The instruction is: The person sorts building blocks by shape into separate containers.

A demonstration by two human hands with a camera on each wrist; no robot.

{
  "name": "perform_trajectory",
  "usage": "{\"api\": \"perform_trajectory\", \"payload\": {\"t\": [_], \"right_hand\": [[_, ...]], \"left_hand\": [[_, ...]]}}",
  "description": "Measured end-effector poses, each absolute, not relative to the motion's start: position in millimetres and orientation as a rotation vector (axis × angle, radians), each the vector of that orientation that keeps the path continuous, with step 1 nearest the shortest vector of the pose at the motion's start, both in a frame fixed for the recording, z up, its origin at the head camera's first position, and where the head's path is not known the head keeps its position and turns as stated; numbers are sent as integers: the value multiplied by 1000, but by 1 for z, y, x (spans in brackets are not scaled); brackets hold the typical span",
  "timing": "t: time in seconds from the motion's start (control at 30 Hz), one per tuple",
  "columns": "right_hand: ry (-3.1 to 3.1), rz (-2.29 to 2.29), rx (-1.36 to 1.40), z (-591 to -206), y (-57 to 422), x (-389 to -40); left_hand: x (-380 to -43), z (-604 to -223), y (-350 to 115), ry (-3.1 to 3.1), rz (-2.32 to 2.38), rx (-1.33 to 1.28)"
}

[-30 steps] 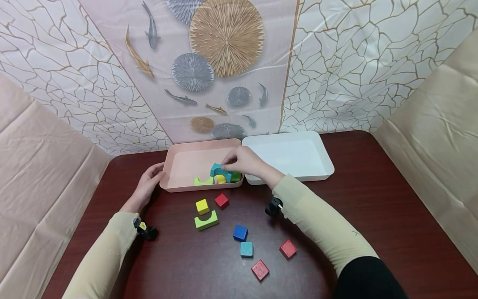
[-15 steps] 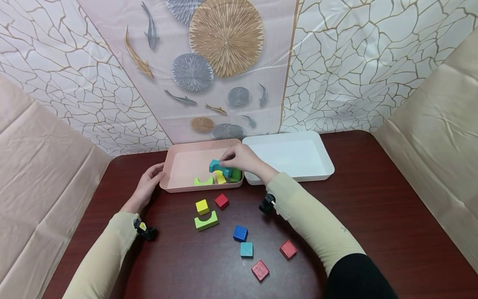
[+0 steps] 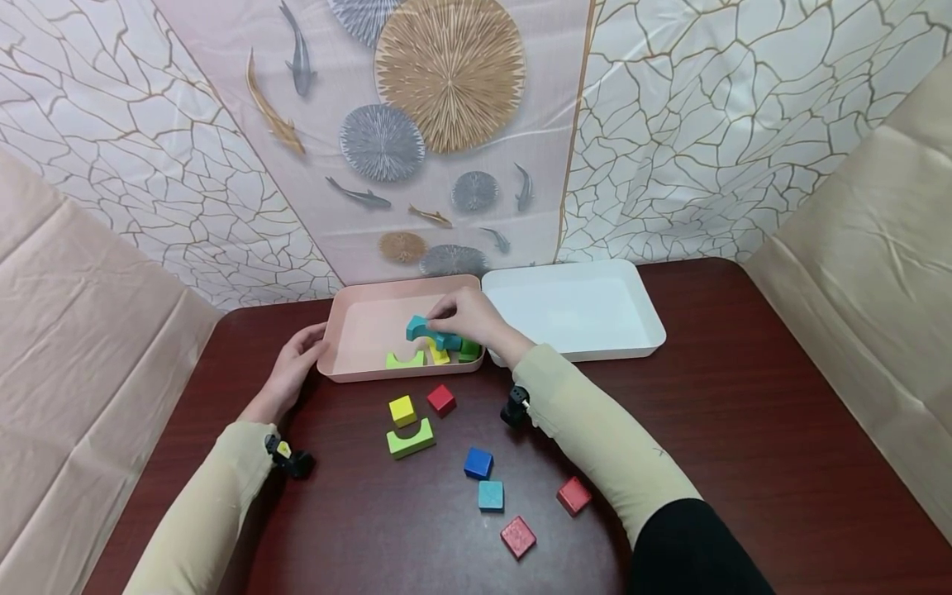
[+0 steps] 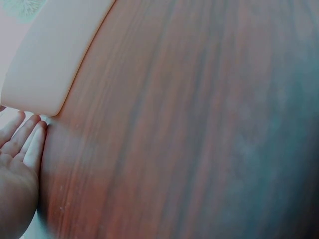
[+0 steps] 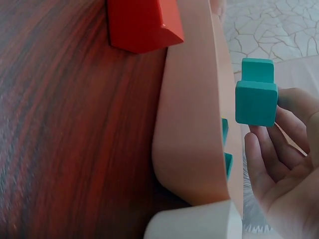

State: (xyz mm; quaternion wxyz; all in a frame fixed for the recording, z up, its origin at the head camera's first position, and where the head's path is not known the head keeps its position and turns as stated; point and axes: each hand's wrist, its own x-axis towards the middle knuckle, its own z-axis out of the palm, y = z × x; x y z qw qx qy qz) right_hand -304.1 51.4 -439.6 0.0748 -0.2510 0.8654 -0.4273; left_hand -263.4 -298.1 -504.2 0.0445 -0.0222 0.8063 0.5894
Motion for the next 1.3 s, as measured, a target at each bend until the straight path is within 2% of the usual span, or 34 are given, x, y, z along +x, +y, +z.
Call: {"api": "perform_trajectory", "payload": {"t": [1.3], "right_hand": [[2661, -1265, -778, -465, 36, -307]], "left_hand": [[-266, -505, -297, 2444, 1824, -93]]}}
